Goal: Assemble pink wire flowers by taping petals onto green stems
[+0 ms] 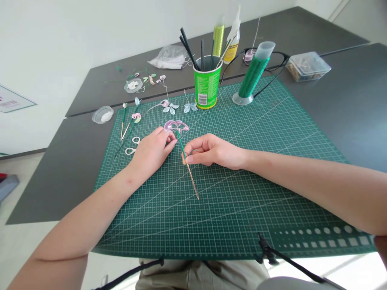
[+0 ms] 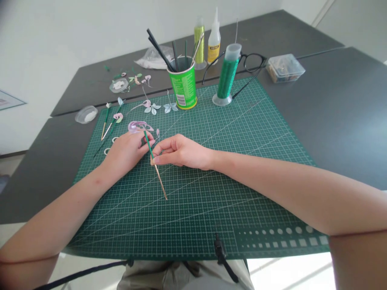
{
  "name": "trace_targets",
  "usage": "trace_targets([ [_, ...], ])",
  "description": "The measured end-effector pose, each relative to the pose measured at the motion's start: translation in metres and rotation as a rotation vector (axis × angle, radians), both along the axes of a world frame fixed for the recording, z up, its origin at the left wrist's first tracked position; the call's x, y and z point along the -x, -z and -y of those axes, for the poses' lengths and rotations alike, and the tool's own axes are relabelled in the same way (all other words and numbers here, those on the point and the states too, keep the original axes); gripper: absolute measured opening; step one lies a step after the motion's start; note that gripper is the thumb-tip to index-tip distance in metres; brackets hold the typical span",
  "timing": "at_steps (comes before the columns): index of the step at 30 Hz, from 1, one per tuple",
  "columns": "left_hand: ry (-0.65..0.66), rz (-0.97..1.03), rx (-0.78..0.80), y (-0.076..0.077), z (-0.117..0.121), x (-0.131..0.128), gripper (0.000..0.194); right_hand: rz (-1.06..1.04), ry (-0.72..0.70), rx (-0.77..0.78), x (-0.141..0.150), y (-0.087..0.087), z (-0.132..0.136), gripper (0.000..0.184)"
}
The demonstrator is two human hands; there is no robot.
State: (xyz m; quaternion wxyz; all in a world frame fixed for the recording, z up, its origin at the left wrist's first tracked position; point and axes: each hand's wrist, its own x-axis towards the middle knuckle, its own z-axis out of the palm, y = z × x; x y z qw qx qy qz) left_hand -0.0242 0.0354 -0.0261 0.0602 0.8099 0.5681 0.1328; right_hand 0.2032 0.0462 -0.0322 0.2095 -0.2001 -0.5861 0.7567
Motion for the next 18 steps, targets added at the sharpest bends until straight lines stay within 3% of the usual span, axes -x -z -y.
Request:
trace_targets([
  [6, -0.035, 0.147, 0.063, -0.005, 0.004, 0.0, 0.027, -0.009, 0.001, -0.002, 0.0, 0.0, 0.0, 0.034],
  [9, -0.074, 0.335, 0.236, -0.011, 0.003, -0.003, 0.039, -0.01, 0.004, -0.002, 0.0, -0.001, 0.0, 0.034],
  [14, -0.218, 0.757, 0.656, -0.015, -0.007, 0.001, 0.056, -0.017, -0.001, 0.017, 0.001, -0.002, 0.0, 0.035],
  [18, -0.27, 0.877, 0.777, -0.015, -0.014, 0.006, 0.057, -0.008, 0.006, 0.026, 0.0, -0.002, 0.0, 0.035],
])
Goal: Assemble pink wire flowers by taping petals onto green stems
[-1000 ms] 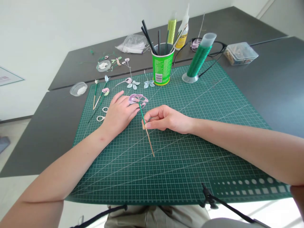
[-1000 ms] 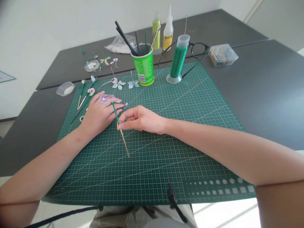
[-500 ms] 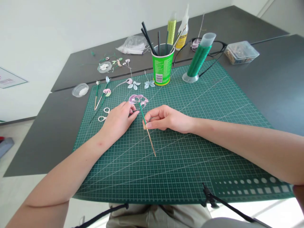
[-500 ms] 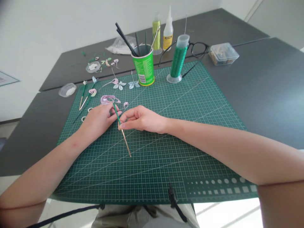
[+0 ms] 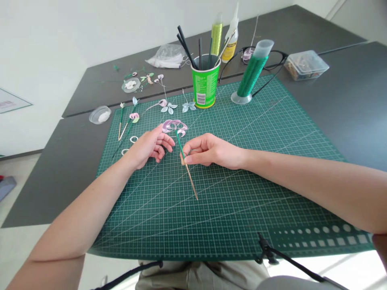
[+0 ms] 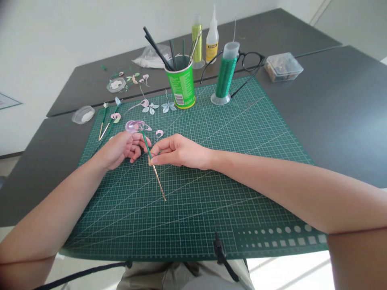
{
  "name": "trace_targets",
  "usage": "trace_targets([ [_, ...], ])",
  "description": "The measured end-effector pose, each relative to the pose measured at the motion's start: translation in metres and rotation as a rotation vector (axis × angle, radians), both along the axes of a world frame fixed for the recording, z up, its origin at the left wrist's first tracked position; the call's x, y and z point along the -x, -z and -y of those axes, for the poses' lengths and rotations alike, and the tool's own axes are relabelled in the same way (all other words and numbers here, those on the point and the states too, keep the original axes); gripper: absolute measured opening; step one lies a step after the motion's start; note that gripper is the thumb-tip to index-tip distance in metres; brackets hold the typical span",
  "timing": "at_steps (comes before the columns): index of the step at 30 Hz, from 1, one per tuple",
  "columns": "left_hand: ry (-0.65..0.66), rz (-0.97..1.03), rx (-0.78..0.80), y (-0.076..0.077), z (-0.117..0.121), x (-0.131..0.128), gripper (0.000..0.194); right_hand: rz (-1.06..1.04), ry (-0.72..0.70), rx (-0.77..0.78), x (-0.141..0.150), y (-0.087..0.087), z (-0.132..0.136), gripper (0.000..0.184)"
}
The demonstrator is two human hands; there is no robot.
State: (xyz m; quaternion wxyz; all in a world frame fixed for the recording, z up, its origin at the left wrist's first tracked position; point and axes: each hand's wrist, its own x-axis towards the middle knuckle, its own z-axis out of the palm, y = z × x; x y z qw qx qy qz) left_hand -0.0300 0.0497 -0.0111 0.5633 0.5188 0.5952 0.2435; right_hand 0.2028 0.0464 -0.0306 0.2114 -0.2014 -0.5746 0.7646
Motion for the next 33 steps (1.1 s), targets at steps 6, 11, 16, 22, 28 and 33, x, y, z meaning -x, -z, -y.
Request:
trace_targets([
  [6, 0.011, -0.063, -0.003, -0.002, -0.001, 0.0, 0.028, 0.002, 0.0, -0.003, 0.001, 0.0, 0.0, 0.033],
  [11, 0.055, -0.081, 0.001, -0.005, 0.002, 0.001, 0.024, -0.012, 0.008, 0.01, 0.001, -0.001, 0.001, 0.031],
  [16, 0.041, 0.082, -0.036, -0.004, 0.005, -0.001, 0.027, -0.08, 0.146, 0.066, 0.003, 0.001, 0.002, 0.032],
  [22, -0.045, 0.263, -0.147, -0.006, 0.016, -0.01, 0.021, -0.131, 0.354, 0.14, 0.004, 0.0, 0.0, 0.034],
  [28, -0.077, 0.347, -0.176, -0.004, 0.02, -0.012, 0.017, -0.081, 0.337, 0.133, 0.006, -0.002, 0.0, 0.037],
  [33, -0.086, 0.371, -0.199, -0.003, 0.021, -0.014, 0.017, -0.057, 0.299, 0.1, 0.006, -0.003, 0.0, 0.037],
])
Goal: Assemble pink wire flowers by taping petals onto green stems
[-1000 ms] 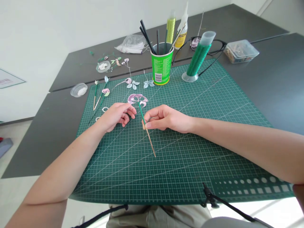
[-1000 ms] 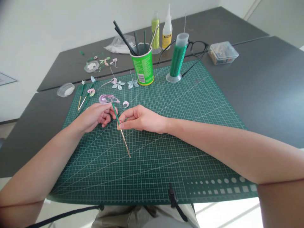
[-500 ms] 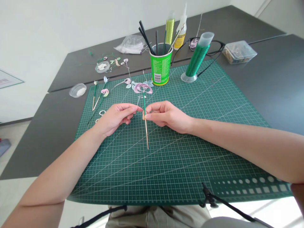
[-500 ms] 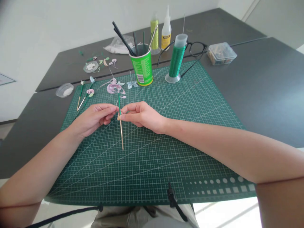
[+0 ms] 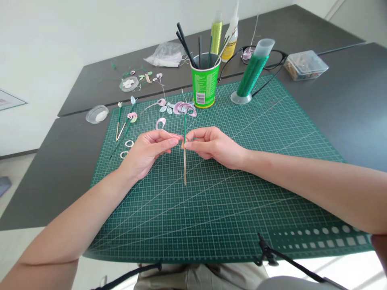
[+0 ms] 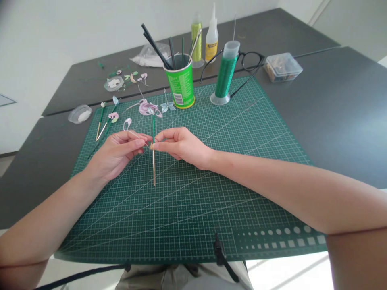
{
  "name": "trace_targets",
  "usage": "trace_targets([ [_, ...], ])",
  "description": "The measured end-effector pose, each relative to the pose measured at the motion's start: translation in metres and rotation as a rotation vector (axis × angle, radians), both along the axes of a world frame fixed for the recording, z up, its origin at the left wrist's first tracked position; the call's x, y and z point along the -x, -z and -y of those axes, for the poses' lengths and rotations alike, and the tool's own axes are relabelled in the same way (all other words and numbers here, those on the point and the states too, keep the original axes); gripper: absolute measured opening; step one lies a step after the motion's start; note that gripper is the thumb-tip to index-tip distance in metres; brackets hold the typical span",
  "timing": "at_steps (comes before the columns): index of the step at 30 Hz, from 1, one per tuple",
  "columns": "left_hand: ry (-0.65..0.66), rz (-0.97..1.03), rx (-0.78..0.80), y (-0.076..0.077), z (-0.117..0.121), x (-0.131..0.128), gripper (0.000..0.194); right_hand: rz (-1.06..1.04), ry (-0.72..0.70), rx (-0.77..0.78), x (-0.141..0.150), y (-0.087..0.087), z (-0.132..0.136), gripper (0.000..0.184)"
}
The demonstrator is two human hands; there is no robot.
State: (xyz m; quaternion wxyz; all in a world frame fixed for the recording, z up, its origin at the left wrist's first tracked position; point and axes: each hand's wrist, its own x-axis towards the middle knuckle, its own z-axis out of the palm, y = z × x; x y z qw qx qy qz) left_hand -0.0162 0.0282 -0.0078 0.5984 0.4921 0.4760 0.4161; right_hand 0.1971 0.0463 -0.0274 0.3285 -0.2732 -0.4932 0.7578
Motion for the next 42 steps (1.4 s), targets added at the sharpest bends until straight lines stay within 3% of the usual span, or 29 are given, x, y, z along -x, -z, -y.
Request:
trace_targets([
  [9, -0.005, 0.003, -0.057, -0.0002, 0.0016, -0.0037, 0.014, 0.009, -0.066, -0.041, -0.0008, -0.0009, 0.001, 0.037],
  [22, -0.031, -0.055, -0.016, -0.0037, 0.0019, -0.0045, 0.011, -0.015, 0.068, -0.02, -0.0007, 0.0016, 0.0019, 0.037],
  [30, -0.021, -0.096, -0.035, -0.0002, 0.0032, -0.0054, 0.014, 0.023, -0.063, -0.039, -0.0018, -0.0023, 0.0018, 0.034],
  [42, 0.002, -0.175, -0.186, 0.0025, 0.0056, -0.0031, 0.01, 0.043, -0.121, -0.116, -0.0025, 0.0006, -0.0004, 0.031],
])
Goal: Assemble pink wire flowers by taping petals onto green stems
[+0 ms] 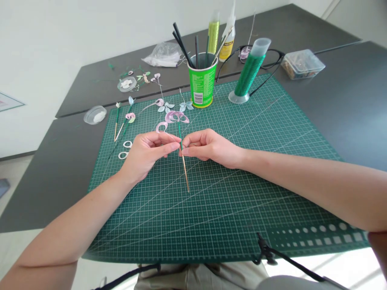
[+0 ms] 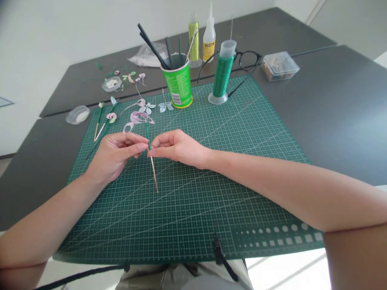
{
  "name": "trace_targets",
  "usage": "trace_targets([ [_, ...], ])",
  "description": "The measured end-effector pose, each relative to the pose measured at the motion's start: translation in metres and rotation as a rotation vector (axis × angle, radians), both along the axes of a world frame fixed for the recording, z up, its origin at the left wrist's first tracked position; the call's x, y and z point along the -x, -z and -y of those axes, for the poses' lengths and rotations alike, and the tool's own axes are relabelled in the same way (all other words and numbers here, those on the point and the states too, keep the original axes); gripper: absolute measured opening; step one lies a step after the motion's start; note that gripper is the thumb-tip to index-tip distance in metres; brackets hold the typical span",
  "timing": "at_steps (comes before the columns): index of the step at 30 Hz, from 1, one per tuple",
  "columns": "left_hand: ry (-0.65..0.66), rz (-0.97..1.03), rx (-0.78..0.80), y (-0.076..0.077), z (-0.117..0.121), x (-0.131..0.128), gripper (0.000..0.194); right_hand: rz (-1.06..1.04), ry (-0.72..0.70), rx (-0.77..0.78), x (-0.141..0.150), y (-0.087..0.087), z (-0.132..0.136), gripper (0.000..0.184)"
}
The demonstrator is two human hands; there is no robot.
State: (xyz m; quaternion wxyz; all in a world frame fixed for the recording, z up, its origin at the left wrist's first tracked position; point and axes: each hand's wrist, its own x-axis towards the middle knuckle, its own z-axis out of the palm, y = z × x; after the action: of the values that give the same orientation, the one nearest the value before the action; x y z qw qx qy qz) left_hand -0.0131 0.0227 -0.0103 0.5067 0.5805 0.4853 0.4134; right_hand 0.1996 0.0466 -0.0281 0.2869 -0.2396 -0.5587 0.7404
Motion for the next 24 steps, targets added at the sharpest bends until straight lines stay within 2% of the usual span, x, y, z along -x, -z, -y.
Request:
trace_targets([
  [13, -0.082, -0.002, -0.013, -0.0033, 0.0034, -0.0042, 0.024, 0.07, 0.084, -0.096, 0.0024, 0.0005, 0.0024, 0.038],
  [16, -0.095, 0.032, 0.044, -0.0045, 0.003, -0.0051, 0.028, 0.072, 0.073, -0.1, 0.0018, 0.0014, 0.002, 0.039],
  [20, -0.171, 0.189, 0.168, -0.0044, -0.0015, -0.0042, 0.039, 0.075, 0.065, -0.094, 0.0013, 0.0021, 0.002, 0.041],
  [24, -0.202, 0.215, 0.164, -0.0052, -0.0052, -0.0009, 0.03, 0.087, 0.079, -0.109, 0.0012, 0.0014, 0.0025, 0.039],
])
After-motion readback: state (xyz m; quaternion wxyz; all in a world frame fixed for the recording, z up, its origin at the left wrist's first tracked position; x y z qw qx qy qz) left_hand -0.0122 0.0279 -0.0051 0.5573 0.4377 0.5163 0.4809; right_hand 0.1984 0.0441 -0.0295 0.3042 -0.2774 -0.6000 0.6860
